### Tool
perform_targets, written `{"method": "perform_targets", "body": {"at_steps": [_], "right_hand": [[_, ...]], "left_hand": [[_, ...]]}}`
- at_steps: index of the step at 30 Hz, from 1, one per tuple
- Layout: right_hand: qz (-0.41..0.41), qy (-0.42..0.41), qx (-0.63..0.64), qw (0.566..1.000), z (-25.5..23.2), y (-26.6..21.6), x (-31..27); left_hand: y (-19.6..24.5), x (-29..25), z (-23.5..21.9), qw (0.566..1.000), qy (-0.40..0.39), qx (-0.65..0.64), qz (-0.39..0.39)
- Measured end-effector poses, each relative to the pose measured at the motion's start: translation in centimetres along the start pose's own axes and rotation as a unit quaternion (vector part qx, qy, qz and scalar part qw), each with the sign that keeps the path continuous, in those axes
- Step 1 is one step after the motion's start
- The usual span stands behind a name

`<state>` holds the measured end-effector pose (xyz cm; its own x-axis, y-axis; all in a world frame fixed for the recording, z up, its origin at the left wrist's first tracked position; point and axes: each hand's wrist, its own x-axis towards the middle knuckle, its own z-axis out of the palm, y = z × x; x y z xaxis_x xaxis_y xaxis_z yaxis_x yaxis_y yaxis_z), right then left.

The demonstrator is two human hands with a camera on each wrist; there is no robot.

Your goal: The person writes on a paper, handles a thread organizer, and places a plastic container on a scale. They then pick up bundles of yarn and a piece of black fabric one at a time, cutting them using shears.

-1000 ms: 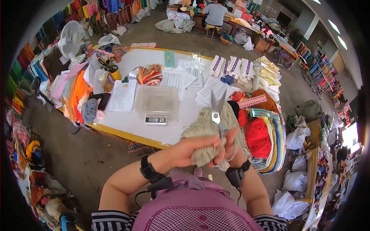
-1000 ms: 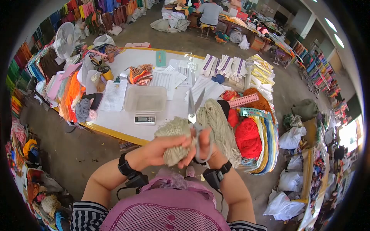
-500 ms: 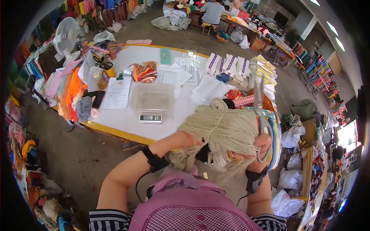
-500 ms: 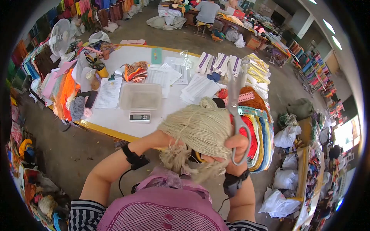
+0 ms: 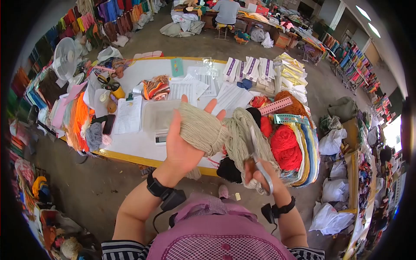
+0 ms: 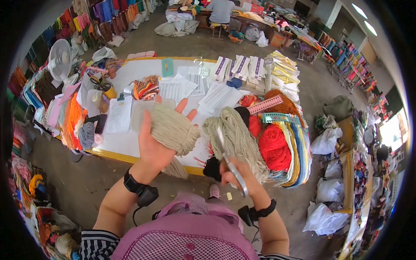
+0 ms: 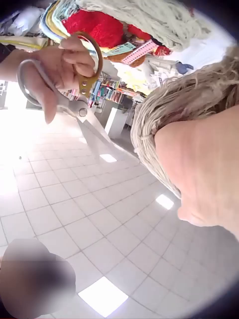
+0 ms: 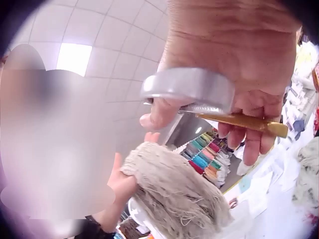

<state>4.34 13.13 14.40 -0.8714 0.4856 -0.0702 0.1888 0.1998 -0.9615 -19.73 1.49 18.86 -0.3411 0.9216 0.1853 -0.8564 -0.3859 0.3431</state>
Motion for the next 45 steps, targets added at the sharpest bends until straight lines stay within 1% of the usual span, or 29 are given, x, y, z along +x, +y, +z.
{"method": "perform_targets", "body": {"at_steps": [1, 2, 4, 11, 14, 16, 17, 19, 20, 21, 23, 25, 26, 27, 29, 30, 31, 33, 35, 36, 37, 38, 39, 40, 41, 42, 43, 44, 45], "right_hand": [[0.021, -0.076, 0.111, 0.991, 0.7, -0.8, -0.2], [0.020, -0.074, 0.115, 0.990, 1.1, -0.8, -0.2], [0.042, -0.161, 0.141, 0.976, 1.6, -0.8, 0.0], [0.053, -0.182, 0.188, 0.964, 2.2, -0.3, -0.1], [0.111, -0.191, 0.137, 0.966, 1.7, -0.5, 0.1], [0.149, -0.150, 0.150, 0.966, 1.5, -0.8, -0.1], [0.142, -0.162, 0.150, 0.965, 1.5, -0.3, -0.2], [0.004, -0.090, 0.231, 0.969, 2.0, 0.8, 1.0], [-0.068, -0.045, 0.077, 0.994, 1.9, 0.0, 2.1], [-0.143, 0.009, -0.076, 0.987, 1.6, -0.8, 2.9], [-0.155, 0.002, -0.117, 0.981, 3.0, -0.3, 4.5], [-0.142, 0.094, -0.009, 0.985, 5.9, 0.0, 5.9], [-0.144, 0.090, -0.010, 0.985, 6.4, -0.7, 5.9], [-0.115, 0.082, 0.088, 0.986, 6.5, -1.8, 5.9], [-0.047, 0.064, 0.280, 0.957, 6.7, -5.4, 5.6], [-0.050, 0.115, 0.292, 0.948, 6.9, -7.2, 5.3], [-0.045, 0.122, 0.287, 0.949, 5.7, -6.3, 5.4], [-0.054, 0.142, 0.247, 0.957, 2.2, -3.8, 5.4], [-0.065, 0.183, 0.272, 0.943, 0.8, -3.7, 4.2], [-0.149, 0.208, 0.103, 0.961, -0.4, -3.1, 3.6], [-0.229, 0.221, -0.067, 0.946, -1.4, -2.6, 3.3], [-0.122, 0.200, 0.208, 0.950, -2.4, -2.2, 3.0], [-0.122, 0.202, 0.208, 0.949, -3.0, -0.9, 2.7], [-0.119, 0.213, 0.175, 0.954, -3.3, 0.9, 2.5], [-0.116, 0.223, 0.144, 0.957, -3.4, 2.0, 2.4], [0.014, 0.245, 0.257, 0.935, -2.5, 0.2, 1.9], [0.012, 0.244, 0.260, 0.934, -2.7, 1.1, 2.2], [-0.005, 0.190, 0.192, 0.963, -3.0, 2.8, 2.6], [-0.022, 0.135, 0.123, 0.983, -2.9, 4.6, 2.9]], "left_hand": [[0.1, 0.0, -0.1, 0.999, 0.014, -0.030, 0.003], [0.1, 0.1, -0.1, 1.000, 0.014, -0.027, 0.000], [0.1, 0.0, 0.0, 0.999, 0.032, -0.042, 0.004], [-0.1, -0.8, -0.3, 0.997, 0.031, -0.065, -0.001], [-0.4, -1.1, -0.8, 0.998, 0.021, -0.063, -0.011], [-0.5, -1.4, -1.5, 0.997, 0.031, -0.064, -0.031], [-0.8, -1.6, -1.9, 0.998, 0.033, -0.057, -0.020], [-0.7, -1.9, -3.1, 0.997, 0.033, 0.064, -0.041], [-1.0, -1.7, -5.2, 0.929, -0.049, 0.366, 0.025], [-1.2, -1.6, -6.8, 0.764, -0.115, 0.631, 0.075], [-1.3, -2.8, -1.6, 0.529, -0.126, 0.837, 0.060], [-2.6, -2.8, -1.2, 0.524, -0.093, 0.842, 0.087], [-2.8, -2.8, -1.2, 0.519, -0.074, 0.844, 0.109], [-2.2, -2.8, -1.5, 0.519, -0.072, 0.844, 0.110], [-0.3, -3.1, -3.3, 0.473, -0.099, 0.863, 0.149], [0.0, -3.4, -5.0, 0.485, -0.126, 0.851, 0.158], [0.1, -3.7, -6.7, 0.493, -0.129, 0.846, 0.157], [0.2, -4.3, -10.3, 0.439, -0.070, 0.887, 0.127], [2.0, -4.6, -14.1, 0.296, -0.041, 0.940, 0.166], [3.4, -5.0, -14.3, 0.301, -0.041, 0.942, 0.140], [5.2, -5.5, -14.1, 0.302, -0.039, 0.946, 0.114], [6.9, -6.4, -13.2, 0.343, -0.017, 0.935, 0.087], [8.5, -7.1, -11.7, 0.382, 0.004, 0.922, 0.059], [9.9, -7.5, -10.0, 0.382, 0.003, 0.922, 0.059], [11.2, -8.0, -8.2, 0.618, -0.001, 0.786, -0.005], [11.8, -8.3, -7.4, 0.806, -0.003, 0.588, -0.068], [11.7, -8.0, -7.5, 0.804, -0.002, 0.591, -0.068], [11.3, -7.5, -7.7, 0.900, 0.022, 0.434, 0.026], [10.9, -7.2, -7.7, 0.958, 0.045, 0.259, 0.119]]}}
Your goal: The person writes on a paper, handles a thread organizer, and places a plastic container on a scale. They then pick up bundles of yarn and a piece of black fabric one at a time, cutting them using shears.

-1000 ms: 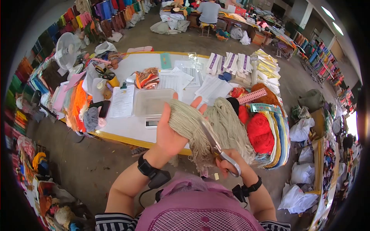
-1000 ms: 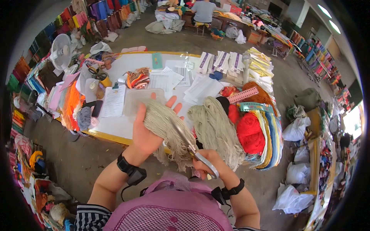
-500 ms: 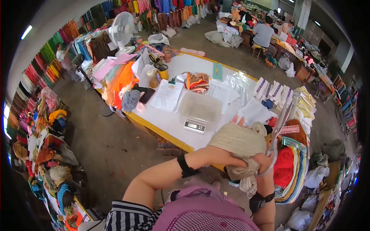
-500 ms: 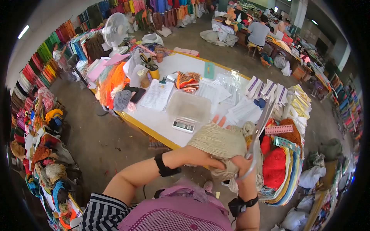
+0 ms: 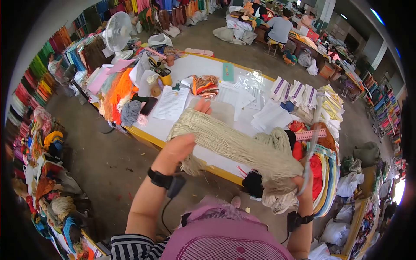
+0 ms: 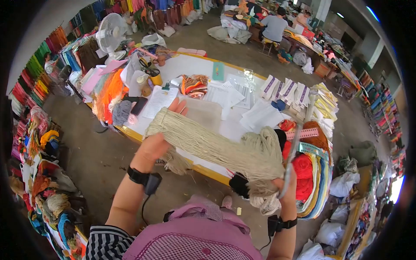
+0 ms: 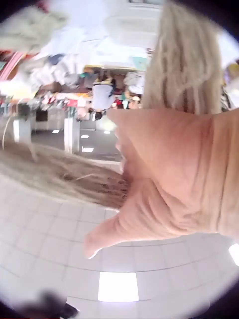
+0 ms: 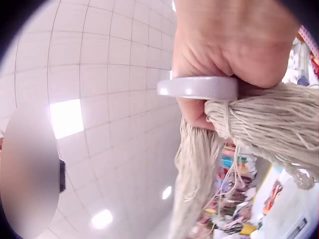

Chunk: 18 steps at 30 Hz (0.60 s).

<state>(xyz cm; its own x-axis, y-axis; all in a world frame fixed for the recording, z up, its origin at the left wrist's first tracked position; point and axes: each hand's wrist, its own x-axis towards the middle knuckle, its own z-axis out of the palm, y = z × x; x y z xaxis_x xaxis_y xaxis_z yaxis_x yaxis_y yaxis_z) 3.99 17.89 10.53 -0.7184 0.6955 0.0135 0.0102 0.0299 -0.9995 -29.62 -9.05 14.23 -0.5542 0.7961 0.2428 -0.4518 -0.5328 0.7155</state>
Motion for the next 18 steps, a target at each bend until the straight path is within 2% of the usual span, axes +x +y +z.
{"method": "perform_targets", "body": {"at_steps": [1, 2, 3, 4, 5, 6, 7, 8, 9, 11, 18], "right_hand": [[0.046, 0.019, -0.036, 0.998, 0.2, 1.5, -0.1], [0.041, 0.016, -0.035, 0.998, 0.8, 1.8, 0.6], [-0.050, -0.030, -0.163, 0.985, 1.4, 2.2, 1.0], [-0.138, -0.073, -0.287, 0.945, 2.3, 2.3, 0.9], [-0.031, -0.083, -0.250, 0.964, 3.8, 0.4, 0.4], [-0.025, -0.076, -0.249, 0.965, 5.1, 0.1, 0.0], [0.025, -0.138, -0.126, 0.982, 6.2, 0.0, -0.3], [0.071, -0.196, 0.001, 0.978, 7.3, -0.5, -0.5], [0.075, -0.189, 0.002, 0.979, 8.2, -1.6, -0.8], [0.148, -0.349, 0.072, 0.922, 10.1, -4.6, -1.3], [0.155, -0.409, 0.111, 0.892, 12.8, -4.4, -1.6]], "left_hand": [[0.1, 0.1, 0.9, 1.000, -0.001, 0.005, 0.004], [0.3, 0.0, 2.3, 1.000, 0.008, 0.023, -0.007], [0.4, 0.1, 3.5, 0.999, 0.016, 0.039, -0.019], [0.0, 0.3, 4.2, 0.999, 0.013, 0.038, -0.020], [-0.4, 0.4, 4.8, 0.996, -0.019, 0.082, -0.035], [-0.9, 0.4, 5.3, 0.990, -0.051, 0.124, -0.053], [-1.4, 0.4, 5.9, 0.989, -0.057, 0.121, -0.061], [-1.8, 0.5, 6.5, 0.986, -0.057, 0.137, -0.079], [-2.1, 0.5, 6.8, 0.982, -0.057, 0.154, -0.095], [-2.1, 0.5, 7.1, 0.977, -0.063, 0.182, -0.096], [-1.0, -0.1, 7.1, 0.955, -0.084, 0.263, -0.107]]}}
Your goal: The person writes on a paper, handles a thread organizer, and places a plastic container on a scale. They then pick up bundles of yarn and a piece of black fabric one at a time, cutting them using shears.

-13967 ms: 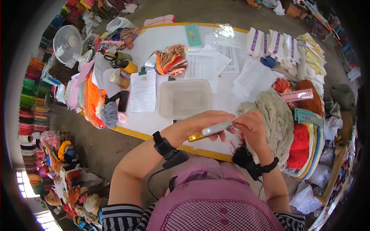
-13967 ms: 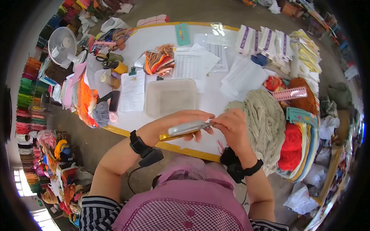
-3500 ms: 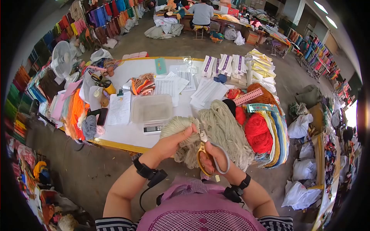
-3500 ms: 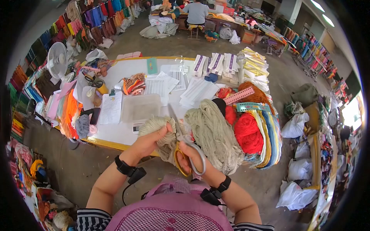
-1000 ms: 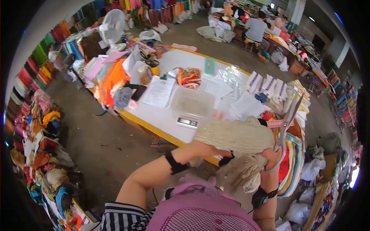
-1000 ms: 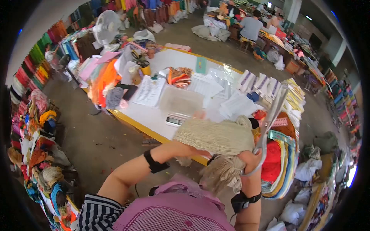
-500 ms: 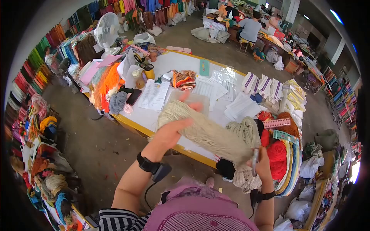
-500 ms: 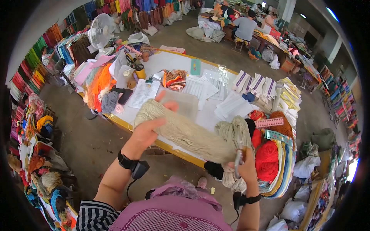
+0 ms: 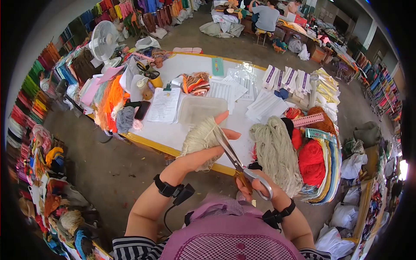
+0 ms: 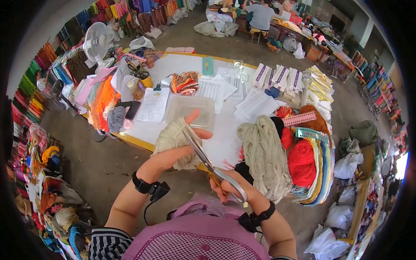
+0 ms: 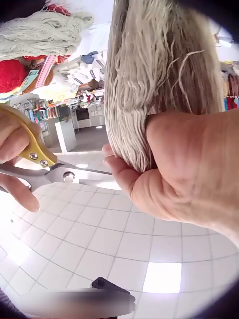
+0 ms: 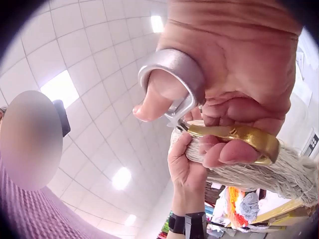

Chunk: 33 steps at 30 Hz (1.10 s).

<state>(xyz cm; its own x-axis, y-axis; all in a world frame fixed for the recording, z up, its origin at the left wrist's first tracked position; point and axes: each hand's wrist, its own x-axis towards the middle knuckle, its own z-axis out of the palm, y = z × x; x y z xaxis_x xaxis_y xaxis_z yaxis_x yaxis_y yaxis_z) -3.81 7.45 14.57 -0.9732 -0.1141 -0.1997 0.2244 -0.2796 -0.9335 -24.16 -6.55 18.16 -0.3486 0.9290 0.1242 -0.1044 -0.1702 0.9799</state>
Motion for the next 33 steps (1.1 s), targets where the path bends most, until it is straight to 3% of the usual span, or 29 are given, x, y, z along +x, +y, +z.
{"method": "perform_targets", "body": {"at_steps": [6, 10, 13, 15, 16, 18, 19, 21, 23, 24, 26, 28, 31, 33], "right_hand": [[-0.015, -0.023, -0.008, 1.000, -0.1, -0.5, 0.0], [-0.016, -0.026, -0.008, 1.000, -0.7, -0.1, 0.0], [0.039, 0.027, -0.049, 0.998, -1.5, 0.1, -0.1], [0.050, 0.168, -0.039, 0.984, -2.1, 0.0, 0.2], [0.050, 0.173, -0.036, 0.983, -2.7, 0.4, 0.9], [-0.153, 0.244, -0.159, 0.944, -3.6, 1.6, 3.0], [-0.128, 0.241, -0.200, 0.941, -3.5, 0.5, 3.7], [-0.099, 0.245, -0.237, 0.935, -2.9, -0.3, 5.7], [-0.226, 0.181, -0.273, 0.917, -2.8, 1.0, 8.3], [-0.226, 0.182, -0.271, 0.918, -2.5, 1.6, 8.8], [-0.101, 0.136, -0.216, 0.961, -2.0, 2.5, 9.9], [-0.080, 0.119, -0.256, 0.956, -3.3, 4.9, 10.3], [-0.051, 0.140, -0.240, 0.959, -3.4, 7.4, 9.6], [-0.039, 0.139, -0.228, 0.963, -3.2, 6.5, 8.9]], "left_hand": [[-1.3, -0.3, -0.3, 0.996, -0.053, -0.070, -0.012], [-1.9, -0.3, -0.4, 0.997, -0.044, -0.055, -0.044], [-2.6, -0.3, -0.4, 0.992, -0.043, -0.036, -0.114], [-1.2, -0.4, 0.1, 0.984, -0.046, -0.014, -0.169], [-0.4, -0.5, 0.0, 0.984, -0.051, -0.014, -0.172], [1.2, -0.8, -0.3, 0.966, -0.108, -0.112, -0.207], [2.2, -0.9, 0.0, 0.963, -0.114, -0.115, -0.215], [4.3, -0.8, 0.4, 0.956, -0.196, -0.147, -0.161], [5.7, -1.3, -0.2, 0.958, -0.195, -0.152, -0.144], [6.3, -1.6, -0.8, 0.962, -0.188, -0.155, -0.123], [7.5, -1.2, -2.3, 0.955, -0.226, -0.188, 0.050], [9.5, -2.5, -4.5, 0.954, -0.133, -0.239, 0.121], [11.6, -4.4, -6.8, 0.945, -0.092, -0.278, 0.143], [12.0, -5.7, -7.4, 0.968, -0.010, -0.195, 0.160]]}}
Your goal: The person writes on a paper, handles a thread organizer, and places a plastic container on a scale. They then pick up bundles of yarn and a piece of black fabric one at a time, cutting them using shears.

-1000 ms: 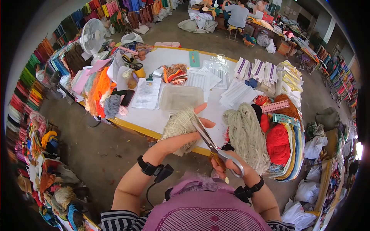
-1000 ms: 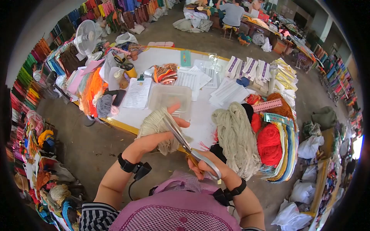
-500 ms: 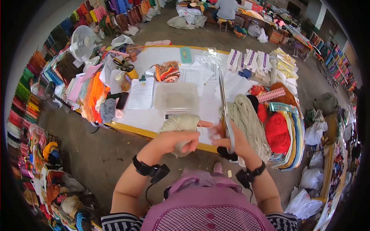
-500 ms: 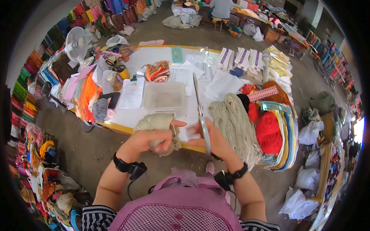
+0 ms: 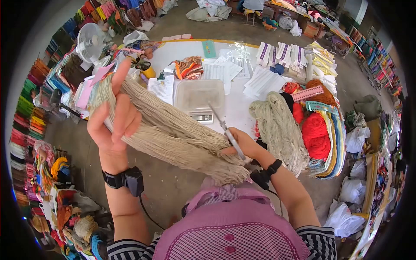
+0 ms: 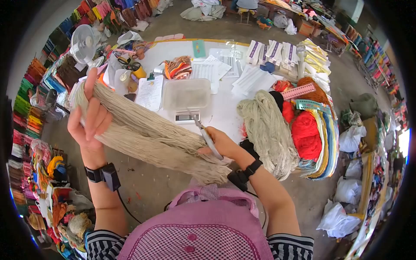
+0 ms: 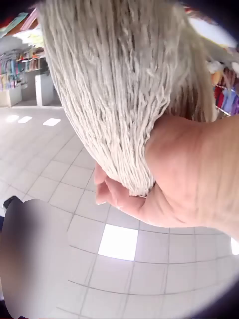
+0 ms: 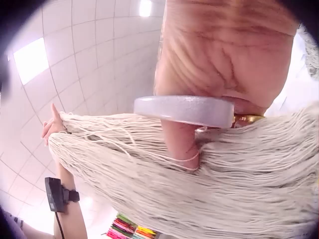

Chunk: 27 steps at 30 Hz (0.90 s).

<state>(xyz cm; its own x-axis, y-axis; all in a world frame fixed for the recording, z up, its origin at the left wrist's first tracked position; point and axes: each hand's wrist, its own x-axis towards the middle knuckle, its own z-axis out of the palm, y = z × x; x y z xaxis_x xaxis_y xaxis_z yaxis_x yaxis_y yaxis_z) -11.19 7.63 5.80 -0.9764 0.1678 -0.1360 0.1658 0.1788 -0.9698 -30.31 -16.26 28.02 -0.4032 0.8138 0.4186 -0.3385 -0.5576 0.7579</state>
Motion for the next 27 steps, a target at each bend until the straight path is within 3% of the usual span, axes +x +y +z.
{"method": "perform_targets", "body": {"at_steps": [1, 2, 3, 4, 5, 6, 8, 10, 13, 16, 17, 18, 19, 21, 22, 23, 24, 25, 27], "right_hand": [[0.011, 0.000, 0.011, 1.000, -0.1, -0.7, -0.2], [0.038, 0.018, 0.132, 0.990, 0.2, -1.8, -0.7], [0.038, 0.017, 0.131, 0.990, 0.3, -2.6, -0.8], [0.050, 0.017, 0.214, 0.975, 0.4, -3.3, -1.0], [0.061, 0.016, 0.295, 0.953, 0.4, -3.9, -1.2], [0.065, 0.023, 0.332, 0.941, 0.4, -4.8, -1.3], [0.038, 0.012, 0.330, 0.943, 0.7, -5.8, -1.5], [0.012, -0.003, 0.327, 0.945, 0.7, -7.1, -1.5], [0.020, -0.038, 0.316, 0.948, -0.1, -8.9, -1.4], [-0.067, 0.001, 0.234, 0.970, -0.9, -9.0, -0.7], [-0.125, 0.077, 0.103, 0.984, -1.4, -8.8, -0.5], [-0.178, 0.153, -0.029, 0.972, -2.0, -8.7, -0.4], [-0.180, 0.148, -0.023, 0.972, -2.7, -8.9, -0.7], [-0.060, 0.039, -0.084, 0.994, -4.7, -9.2, -1.7], [-0.101, -0.029, -0.073, 0.992, -4.9, -8.5, -1.4], [-0.106, -0.035, -0.066, 0.992, -5.0, -8.0, -1.7], [-0.020, -0.129, 0.037, 0.991, -5.4, -7.9, -2.3], [0.068, -0.221, 0.137, 0.963, -5.6, -8.0, -2.6], [0.077, -0.238, 0.153, 0.956, -5.5, -7.0, -2.5]], "left_hand": [[-0.1, -0.6, -0.1, 1.000, 0.002, 0.000, 0.001], [-0.6, -1.2, -0.4, 0.991, 0.071, 0.115, -0.005], [-0.9, -1.6, -0.7, 0.964, 0.138, 0.227, -0.010], [-0.8, -1.7, -1.2, 0.978, 0.107, 0.181, -0.015], [-2.5, -2.6, -1.6, 0.967, 0.155, 0.198, -0.047], [-4.9, -3.7, -1.8, 0.952, 0.205, 0.215, -0.079], [-7.5, -4.6, -1.2, 0.939, 0.207, 0.246, -0.124], [-8.3, -4.2, 0.4, 0.922, 0.110, 0.302, -0.214], [-12.4, -4.6, -0.3, 0.927, 0.042, 0.251, -0.276], [-13.7, -4.5, 0.0, 0.923, 0.118, 0.285, -0.232], [-13.5, -4.3, 0.0, 0.919, 0.121, 0.292, -0.234], [-13.3, -4.2, -0.1, 0.917, 0.174, 0.249, -0.258], [-13.1, -4.0, -0.2, 0.910, 0.228, 0.205, -0.278], [-13.0, -3.5, -0.2, 0.905, 0.273, 0.196, -0.261], [-12.8, -3.5, -0.1, 0.899, 0.309, 0.184, -0.248], [-12.8, -3.3, 0.1, 0.896, 0.316, 0.191, -0.248], [-13.1, -3.0, 0.4, 0.889, 0.345, 0.187, -0.234], [-13.2, -2.7, 0.6, 0.883, 0.373, 0.181, -0.221], [-13.5, -2.4, 0.9, 0.881, 0.385, 0.173, -0.215]]}}
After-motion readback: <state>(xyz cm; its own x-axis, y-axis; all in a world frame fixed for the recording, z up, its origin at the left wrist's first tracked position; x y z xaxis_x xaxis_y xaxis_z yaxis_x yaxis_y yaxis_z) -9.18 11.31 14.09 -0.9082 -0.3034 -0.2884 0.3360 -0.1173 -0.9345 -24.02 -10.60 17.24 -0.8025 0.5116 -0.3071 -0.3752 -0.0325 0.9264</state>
